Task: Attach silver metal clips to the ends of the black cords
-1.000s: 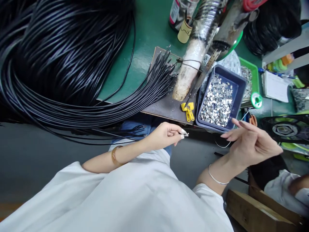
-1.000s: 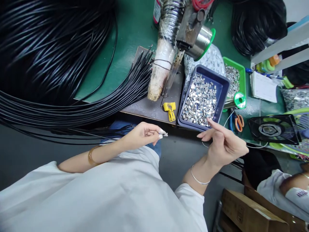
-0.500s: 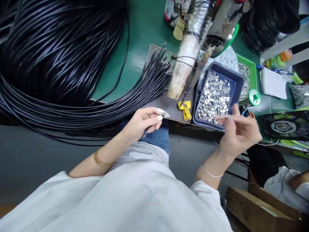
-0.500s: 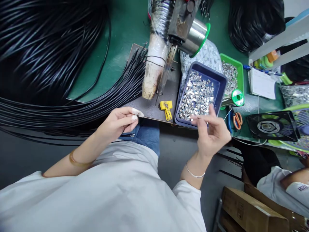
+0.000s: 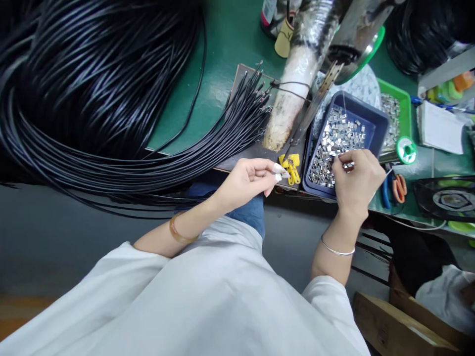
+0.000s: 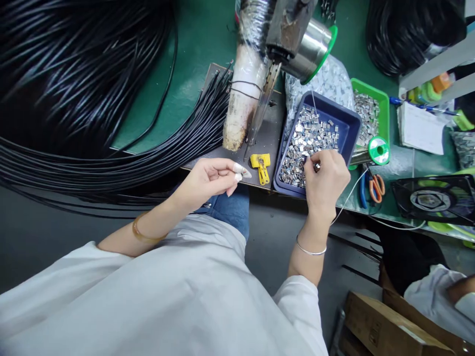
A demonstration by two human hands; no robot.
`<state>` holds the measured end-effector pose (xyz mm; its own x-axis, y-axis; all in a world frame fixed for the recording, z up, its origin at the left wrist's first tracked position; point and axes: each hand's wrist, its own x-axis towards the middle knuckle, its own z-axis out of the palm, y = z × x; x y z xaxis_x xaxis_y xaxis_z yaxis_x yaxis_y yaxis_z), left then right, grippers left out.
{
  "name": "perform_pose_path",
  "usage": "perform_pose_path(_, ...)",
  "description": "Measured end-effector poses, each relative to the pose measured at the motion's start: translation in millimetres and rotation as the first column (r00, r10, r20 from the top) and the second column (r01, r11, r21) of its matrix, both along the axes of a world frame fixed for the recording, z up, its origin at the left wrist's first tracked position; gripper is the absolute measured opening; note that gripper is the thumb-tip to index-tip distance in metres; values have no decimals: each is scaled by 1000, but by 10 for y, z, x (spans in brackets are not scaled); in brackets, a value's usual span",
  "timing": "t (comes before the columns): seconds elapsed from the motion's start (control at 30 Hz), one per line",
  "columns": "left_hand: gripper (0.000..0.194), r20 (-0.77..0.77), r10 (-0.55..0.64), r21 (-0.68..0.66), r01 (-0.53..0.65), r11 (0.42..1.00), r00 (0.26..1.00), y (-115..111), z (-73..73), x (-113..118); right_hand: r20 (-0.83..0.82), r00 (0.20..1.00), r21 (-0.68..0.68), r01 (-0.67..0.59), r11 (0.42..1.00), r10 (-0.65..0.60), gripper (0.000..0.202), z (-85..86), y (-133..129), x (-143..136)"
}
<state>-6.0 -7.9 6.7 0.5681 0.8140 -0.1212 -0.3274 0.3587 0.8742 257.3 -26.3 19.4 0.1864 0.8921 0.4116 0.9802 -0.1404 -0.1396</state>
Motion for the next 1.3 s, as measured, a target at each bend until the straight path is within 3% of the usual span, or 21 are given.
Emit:
perform_pose_path(0.17,6,55,22,-74,-18,997,998,0,-107,-32,-58,998,70,9,998,-5,15,-35,18,120)
perform_pose_path(0.27,5,54,6,-74,-2,997,999,-3,-107,-55,-257,966,262,65,963,5,13,-57,2,76)
perform_pose_path(0.37,2,28,4,-42,-3,999,1000,-4,-70,-57,-534,830,466,129,875,162,13,6,-94,-231)
perform_pose_path(0.43,7,-15,11,-16,-12,1000,1000,-2,-32,-53,-604,730,551,95,829,318,15,71,-196,-531)
perform_pose_path(0.5,12,-65,25,16,-24,1000,998,0,4,-47,-647,653,535,22,845,393,14,106,-299,-817)
perform_pose_path(0.63,9,-91,78,112,-67,991,993,-11,27,-30,-567,737,380,-161,911,367,5,39,-413,-1140)
perform_pose_path(0.7,9,-70,107,164,-95,982,992,-24,10,-21,-566,734,347,-201,916,375,5,-17,-412,-1184)
perform_pose_path(0.9,12,-116,154,253,-121,960,981,-50,-45,-15,-712,619,339,-110,934,332,3,-62,-349,-1159)
perform_pose_path(1.03,12,-106,182,286,-145,947,978,-45,-53,-10,-771,521,327,-170,930,366,7,-80,-360,-1164)
perform_pose_path(1.17,13,-145,184,341,-125,932,972,-38,-62,-16,-774,518,315,-183,931,364,11,-99,-376,-1201)
perform_pose_path(1.3,11,-197,220,476,-103,873,956,-34,-64,-46,-774,500,340,-189,921,388,14,-91,-372,-1196)
